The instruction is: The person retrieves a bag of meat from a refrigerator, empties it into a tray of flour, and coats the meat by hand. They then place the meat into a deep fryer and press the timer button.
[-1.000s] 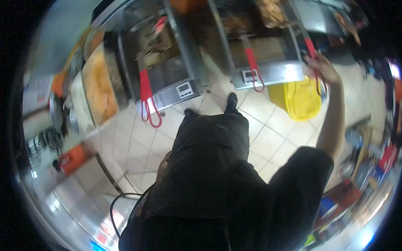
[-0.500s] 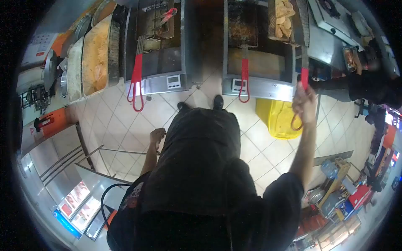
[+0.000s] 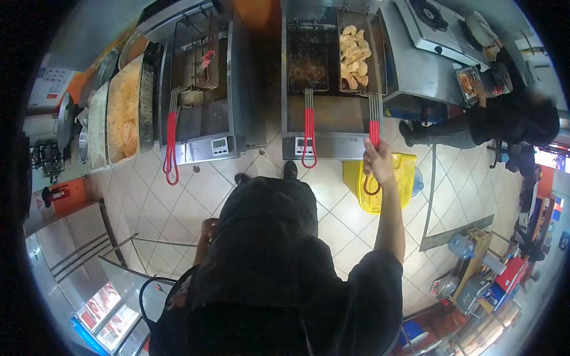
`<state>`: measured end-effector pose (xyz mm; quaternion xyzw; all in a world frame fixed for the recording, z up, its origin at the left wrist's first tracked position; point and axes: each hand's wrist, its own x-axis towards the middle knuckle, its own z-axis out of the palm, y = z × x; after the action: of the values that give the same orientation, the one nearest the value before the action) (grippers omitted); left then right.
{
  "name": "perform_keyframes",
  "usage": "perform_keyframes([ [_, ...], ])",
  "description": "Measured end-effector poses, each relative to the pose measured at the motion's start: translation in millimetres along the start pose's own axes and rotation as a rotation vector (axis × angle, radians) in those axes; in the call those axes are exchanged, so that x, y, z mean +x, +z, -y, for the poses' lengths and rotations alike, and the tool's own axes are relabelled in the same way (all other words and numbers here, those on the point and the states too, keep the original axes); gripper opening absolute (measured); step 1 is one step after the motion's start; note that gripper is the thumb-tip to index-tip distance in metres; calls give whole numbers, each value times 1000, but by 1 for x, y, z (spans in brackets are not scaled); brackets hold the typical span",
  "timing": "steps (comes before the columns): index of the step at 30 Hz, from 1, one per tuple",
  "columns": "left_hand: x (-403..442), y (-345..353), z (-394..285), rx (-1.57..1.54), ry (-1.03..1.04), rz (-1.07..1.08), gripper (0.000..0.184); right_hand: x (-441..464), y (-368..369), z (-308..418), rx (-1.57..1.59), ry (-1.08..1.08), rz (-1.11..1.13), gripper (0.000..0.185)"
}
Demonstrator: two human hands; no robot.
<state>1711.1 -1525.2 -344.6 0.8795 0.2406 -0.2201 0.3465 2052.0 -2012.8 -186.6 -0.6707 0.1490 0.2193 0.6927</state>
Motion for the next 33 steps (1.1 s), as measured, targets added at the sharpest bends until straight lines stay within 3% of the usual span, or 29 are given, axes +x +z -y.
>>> perform_keyframes([
  [5,-12,18,12,-79,-52,-63,28,27,1,-26,-20,37,-21,28],
  [7,-25,17,-3,-109,-145,-154,32,29,4,-29,-33,35,-10,29],
  [10,-34,27,13,-124,-251,-114,38,34,2,-36,-27,19,13,28],
  [12,-32,39,39,-65,-59,-235,40,39,3,-28,-26,28,25,28],
  [14,-44,25,4,-141,-443,-122,43,49,4,-26,-22,12,31,28],
  [15,-50,16,-21,-201,-427,-100,49,54,3,-28,-5,8,67,29],
  [17,-50,23,-5,-207,-415,-84,49,51,-4,-29,-25,26,62,29],
  [20,-43,30,16,-6,-498,17,36,60,-10,-33,-64,36,42,29],
  [22,-52,31,2,-458,-428,-176,24,72,-6,-40,5,12,73,29],
  [25,-54,25,-6,-426,-392,-157,24,70,4,-36,-5,53,46,28],
  [26,-53,35,9,-607,-423,-209,23,70,5,-36,-26,62,38,28],
  [29,-55,55,25,-763,-600,-289,21,89,6,-45,-10,81,-26,26],
  [31,-61,67,33,-916,-554,-225,28,85,15,-46,20,78,-51,17],
  [32,-61,79,47,-961,-654,-192,33,81,14,-49,-68,44,-42,14],
  [33,-68,64,17,-891,-687,-217,37,82,6,-59,21,73,-29,15],
])
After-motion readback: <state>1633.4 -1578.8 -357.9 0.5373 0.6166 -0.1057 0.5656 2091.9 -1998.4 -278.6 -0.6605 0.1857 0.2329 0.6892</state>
